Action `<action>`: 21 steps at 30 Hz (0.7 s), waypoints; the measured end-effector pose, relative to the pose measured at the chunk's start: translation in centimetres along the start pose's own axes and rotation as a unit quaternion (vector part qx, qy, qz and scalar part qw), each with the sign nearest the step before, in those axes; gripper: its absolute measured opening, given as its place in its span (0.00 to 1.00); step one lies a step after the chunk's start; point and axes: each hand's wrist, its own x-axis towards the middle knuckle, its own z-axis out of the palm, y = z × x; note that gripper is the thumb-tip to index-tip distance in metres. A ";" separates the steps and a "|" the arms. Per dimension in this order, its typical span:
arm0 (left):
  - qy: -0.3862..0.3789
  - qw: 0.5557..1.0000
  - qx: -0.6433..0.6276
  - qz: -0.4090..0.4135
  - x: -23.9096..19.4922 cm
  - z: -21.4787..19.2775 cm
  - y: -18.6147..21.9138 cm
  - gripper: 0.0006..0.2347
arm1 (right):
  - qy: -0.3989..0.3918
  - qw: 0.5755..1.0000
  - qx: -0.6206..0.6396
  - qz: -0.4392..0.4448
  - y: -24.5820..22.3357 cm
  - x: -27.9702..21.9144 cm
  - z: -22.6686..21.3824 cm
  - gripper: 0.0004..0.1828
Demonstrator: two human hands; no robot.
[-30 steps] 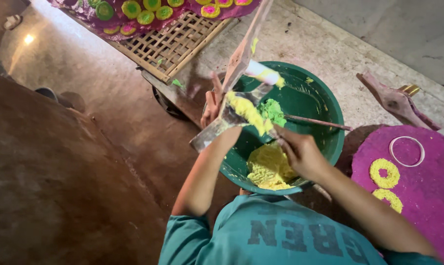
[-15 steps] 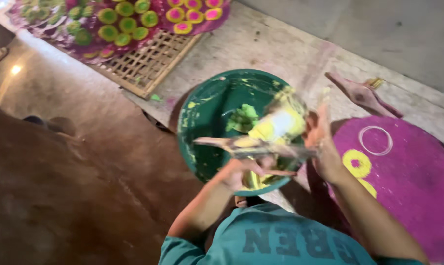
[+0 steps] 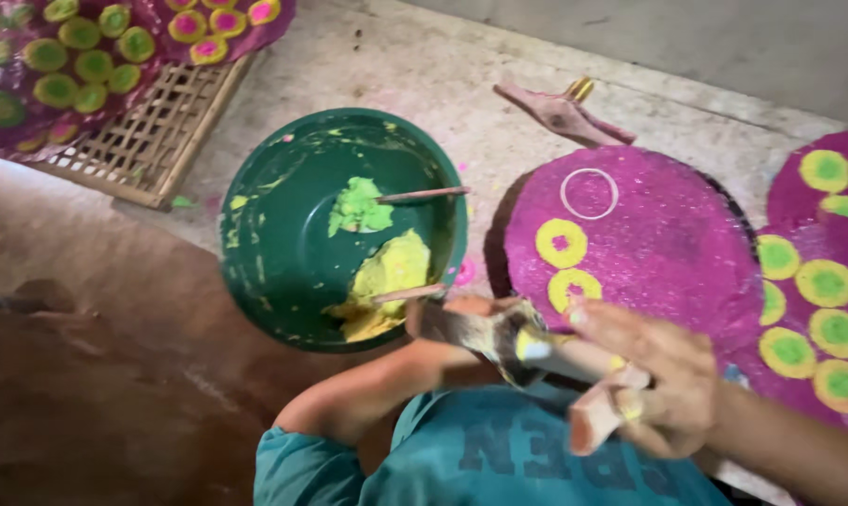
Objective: The person uses a manual dough press to form yellow dough into ring shapes on a pink tray. They repeatedly scoop dough from a green bucket, load the press, and release the shaped dough onto the tray, then add green dough centers to the rings.
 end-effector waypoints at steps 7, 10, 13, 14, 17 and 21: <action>-0.067 0.996 0.043 0.044 6.2 3.5 -2.0 0.13 | 0.054 0.985 0.037 0.162 -0.5 -4.2 0.4 0.38; -0.060 0.991 0.045 0.109 8.3 4.5 -3.3 0.15 | 0.002 0.920 0.243 0.306 2.1 -10.9 -2.6 0.47; 0.010 0.989 0.092 0.111 9.3 4.7 -4.8 0.18 | -0.124 0.749 0.444 0.476 3.7 -21.0 -2.6 0.56; 0.035 0.986 0.140 0.081 9.8 4.5 -5.4 0.19 | -0.134 0.695 0.470 0.527 3.8 -24.6 -1.4 0.59; -0.038 0.972 -0.231 -0.020 12.4 2.7 -8.1 0.39 | 0.011 0.594 0.416 0.689 2.9 -33.7 0.9 0.55; 0.272 0.959 0.051 0.061 13.7 0.2 -13.3 0.19 | 0.164 0.610 0.349 0.693 1.7 -36.6 1.0 0.48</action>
